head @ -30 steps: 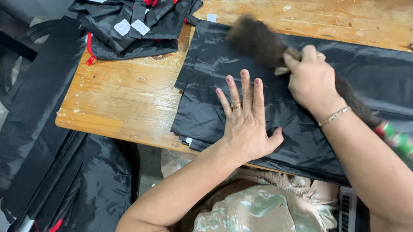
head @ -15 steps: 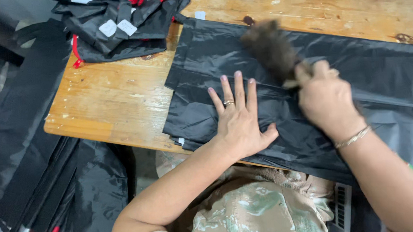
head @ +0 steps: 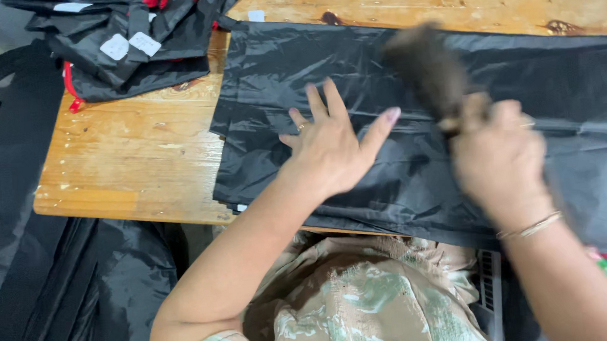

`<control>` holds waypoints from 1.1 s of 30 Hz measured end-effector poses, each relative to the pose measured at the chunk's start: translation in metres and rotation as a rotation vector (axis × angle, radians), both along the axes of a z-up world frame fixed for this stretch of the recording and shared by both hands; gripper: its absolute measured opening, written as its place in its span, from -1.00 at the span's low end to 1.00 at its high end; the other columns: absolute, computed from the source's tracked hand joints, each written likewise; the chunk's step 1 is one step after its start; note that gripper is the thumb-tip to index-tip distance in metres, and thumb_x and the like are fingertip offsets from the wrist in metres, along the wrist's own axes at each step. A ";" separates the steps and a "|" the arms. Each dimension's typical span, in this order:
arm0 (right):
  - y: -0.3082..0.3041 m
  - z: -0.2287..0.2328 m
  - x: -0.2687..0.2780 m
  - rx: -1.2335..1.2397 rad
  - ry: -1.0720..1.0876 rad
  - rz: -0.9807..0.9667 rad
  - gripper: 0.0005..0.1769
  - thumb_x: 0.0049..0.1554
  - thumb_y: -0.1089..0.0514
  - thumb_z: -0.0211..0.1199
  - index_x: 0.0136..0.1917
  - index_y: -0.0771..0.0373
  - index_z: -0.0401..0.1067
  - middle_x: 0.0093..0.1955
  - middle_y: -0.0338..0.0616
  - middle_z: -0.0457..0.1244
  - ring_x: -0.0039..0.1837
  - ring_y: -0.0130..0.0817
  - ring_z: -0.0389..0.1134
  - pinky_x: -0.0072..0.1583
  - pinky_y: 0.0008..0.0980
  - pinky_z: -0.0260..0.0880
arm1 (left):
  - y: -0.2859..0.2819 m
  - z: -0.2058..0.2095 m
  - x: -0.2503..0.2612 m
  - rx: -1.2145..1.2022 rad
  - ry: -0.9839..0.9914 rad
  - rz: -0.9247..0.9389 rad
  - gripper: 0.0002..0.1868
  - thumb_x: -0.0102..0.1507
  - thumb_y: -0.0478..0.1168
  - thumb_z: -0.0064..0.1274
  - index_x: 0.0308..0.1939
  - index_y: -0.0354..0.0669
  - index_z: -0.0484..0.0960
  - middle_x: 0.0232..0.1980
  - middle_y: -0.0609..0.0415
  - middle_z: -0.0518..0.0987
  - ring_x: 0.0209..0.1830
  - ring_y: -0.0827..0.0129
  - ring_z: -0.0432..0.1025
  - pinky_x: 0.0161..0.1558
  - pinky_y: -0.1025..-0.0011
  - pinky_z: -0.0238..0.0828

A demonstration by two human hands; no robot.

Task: The person uses a feather duster to wipe a black fabric item laid out on a wooden table. The person holds the fabric with one hand while brushing the surface with the other, then smooths the fabric with both hands.

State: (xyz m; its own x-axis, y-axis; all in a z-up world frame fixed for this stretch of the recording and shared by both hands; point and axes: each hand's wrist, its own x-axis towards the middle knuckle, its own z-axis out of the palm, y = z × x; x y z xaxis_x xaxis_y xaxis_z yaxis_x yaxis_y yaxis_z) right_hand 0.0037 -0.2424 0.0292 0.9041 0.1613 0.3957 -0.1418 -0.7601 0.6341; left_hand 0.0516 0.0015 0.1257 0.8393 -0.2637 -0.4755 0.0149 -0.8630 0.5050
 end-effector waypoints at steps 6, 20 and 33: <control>0.065 0.007 -0.044 0.512 0.391 0.524 -0.94 0.12 0.25 0.14 -0.12 0.18 0.41 -0.22 -0.16 0.13 -0.32 -0.21 0.24 -0.32 -0.24 0.35 | -0.003 -0.014 0.009 -0.003 -0.179 0.150 0.21 0.17 0.53 -0.50 0.64 -0.13 -0.50 0.70 -0.29 -0.60 0.46 -0.73 -0.08 0.20 -0.28 0.25; 0.073 0.003 -0.049 0.580 0.335 0.521 -0.91 0.17 0.30 0.09 -0.16 0.19 0.39 -0.23 -0.13 0.09 -0.34 -0.16 0.21 -0.35 -0.17 0.26 | -0.015 -0.092 0.012 -0.091 -0.746 -0.003 0.03 0.35 0.43 -0.73 0.65 -0.28 -0.09 0.68 -0.29 -0.42 0.64 -0.38 -0.63 0.52 -0.45 -0.64; -0.089 -0.030 -0.021 0.268 0.144 -0.380 -0.68 0.41 -0.19 0.00 0.31 -0.14 0.42 0.06 -0.08 0.35 -0.08 -0.02 0.49 -0.15 -0.11 0.46 | -0.010 -0.099 0.013 0.148 -0.436 -0.081 0.06 0.31 0.50 -0.70 0.65 -0.18 -0.25 0.67 -0.28 -0.47 0.60 -0.41 -0.66 0.40 -0.52 -0.71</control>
State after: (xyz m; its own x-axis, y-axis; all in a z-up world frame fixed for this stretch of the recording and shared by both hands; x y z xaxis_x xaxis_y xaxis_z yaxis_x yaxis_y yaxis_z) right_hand -0.0170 -0.3318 -0.0008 0.9277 -0.2816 0.2450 -0.3667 -0.8104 0.4570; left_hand 0.0646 -0.0086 0.0264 0.9485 -0.2928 -0.1206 -0.2419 -0.9157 0.3208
